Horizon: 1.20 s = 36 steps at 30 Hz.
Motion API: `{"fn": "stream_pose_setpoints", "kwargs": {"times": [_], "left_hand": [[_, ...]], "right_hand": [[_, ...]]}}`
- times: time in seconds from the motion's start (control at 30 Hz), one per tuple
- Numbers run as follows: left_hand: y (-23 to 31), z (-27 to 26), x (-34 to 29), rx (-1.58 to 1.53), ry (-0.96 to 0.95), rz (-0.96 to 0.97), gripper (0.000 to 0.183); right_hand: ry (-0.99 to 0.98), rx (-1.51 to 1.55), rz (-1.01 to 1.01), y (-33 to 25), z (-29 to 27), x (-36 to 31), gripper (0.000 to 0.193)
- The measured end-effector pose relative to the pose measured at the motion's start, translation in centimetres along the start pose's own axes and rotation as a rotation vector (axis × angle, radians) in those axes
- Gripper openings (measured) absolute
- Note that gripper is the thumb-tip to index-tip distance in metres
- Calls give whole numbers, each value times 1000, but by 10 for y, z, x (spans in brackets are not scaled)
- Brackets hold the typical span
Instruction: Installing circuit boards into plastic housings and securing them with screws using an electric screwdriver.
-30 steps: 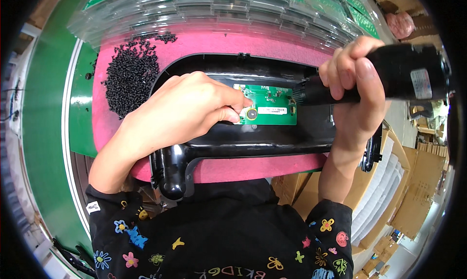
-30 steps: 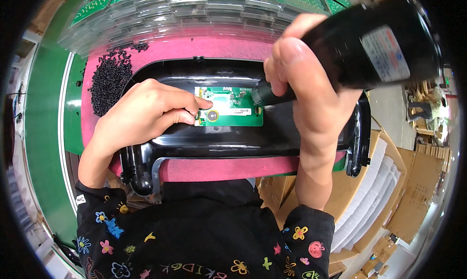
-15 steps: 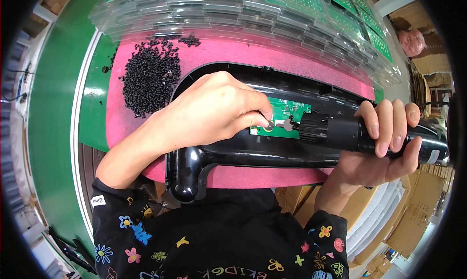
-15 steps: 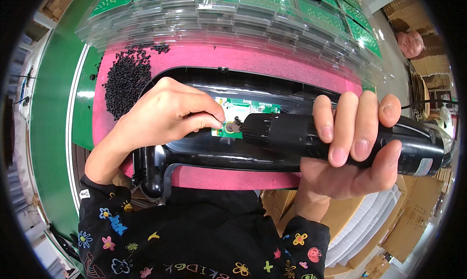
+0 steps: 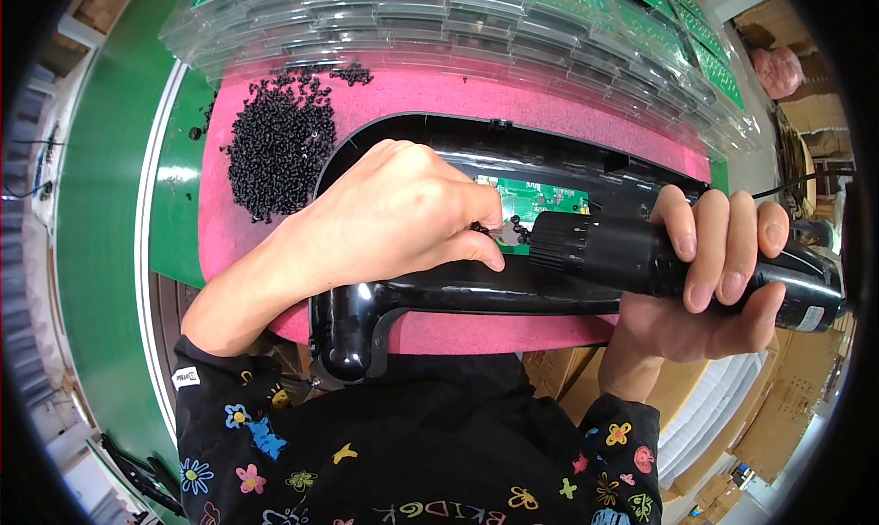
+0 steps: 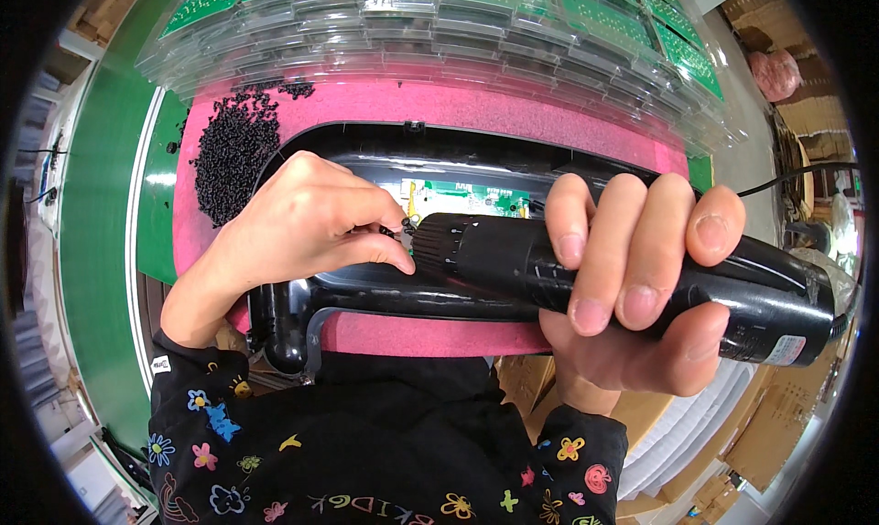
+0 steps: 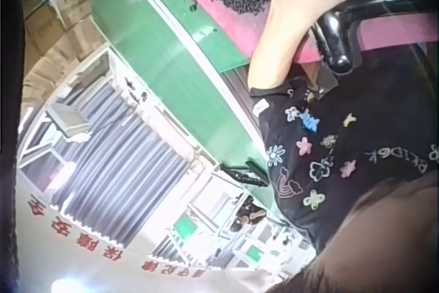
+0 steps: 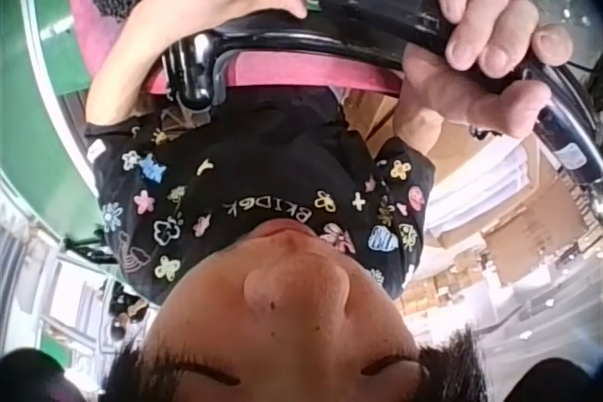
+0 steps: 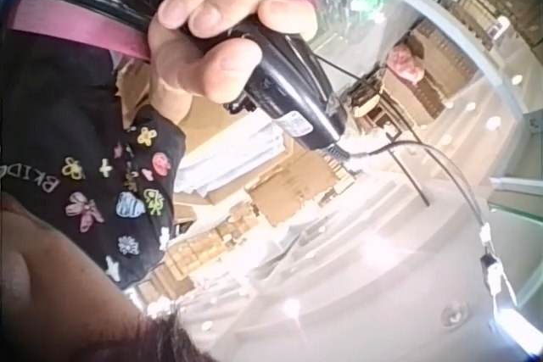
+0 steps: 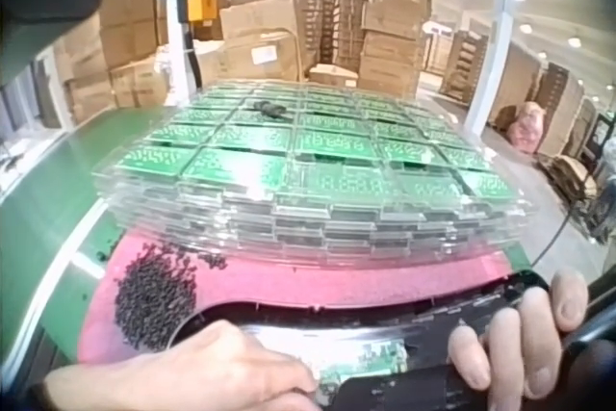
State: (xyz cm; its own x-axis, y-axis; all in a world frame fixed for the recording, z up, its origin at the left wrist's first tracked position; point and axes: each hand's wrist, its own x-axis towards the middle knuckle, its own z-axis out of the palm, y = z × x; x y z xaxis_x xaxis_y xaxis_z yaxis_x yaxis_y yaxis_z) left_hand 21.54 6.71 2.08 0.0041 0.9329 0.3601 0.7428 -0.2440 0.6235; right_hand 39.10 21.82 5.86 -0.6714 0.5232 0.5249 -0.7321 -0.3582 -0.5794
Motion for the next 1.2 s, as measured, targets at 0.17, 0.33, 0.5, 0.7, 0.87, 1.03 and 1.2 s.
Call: {"fn": "stream_pose_setpoints", "kwargs": {"times": [0.17, 0.33, 0.5, 0.7, 0.87, 1.03, 1.2], "left_hand": [[0, 1, 0, 30, -12, 7, 26], [1, 1, 0, 48, 14, 16, 23], [-2, 3, -1, 18, 59, 31, 21], [-2, -2, 4, 44, 256, -61, 14], [3, -9, 5, 79, 234, -281, 23], [9, -12, 4, 108, 101, -418, 29], [5, -6, 0, 93, 186, -343, 23]], "right_hand": [[-42, -72, 24, 1, 4, -3, 26], [-50, -88, 13, -2, 4, -5, 28], [-55, -102, 6, 0, 0, -4, 27], [-107, -227, 0, -5, -6, 1, 26], [-147, -365, -29, 1, -23, 0, 35], [-49, -425, 26, 11, -14, -2, 35], [-66, -413, 17, 21, -6, 6, 30]]}}
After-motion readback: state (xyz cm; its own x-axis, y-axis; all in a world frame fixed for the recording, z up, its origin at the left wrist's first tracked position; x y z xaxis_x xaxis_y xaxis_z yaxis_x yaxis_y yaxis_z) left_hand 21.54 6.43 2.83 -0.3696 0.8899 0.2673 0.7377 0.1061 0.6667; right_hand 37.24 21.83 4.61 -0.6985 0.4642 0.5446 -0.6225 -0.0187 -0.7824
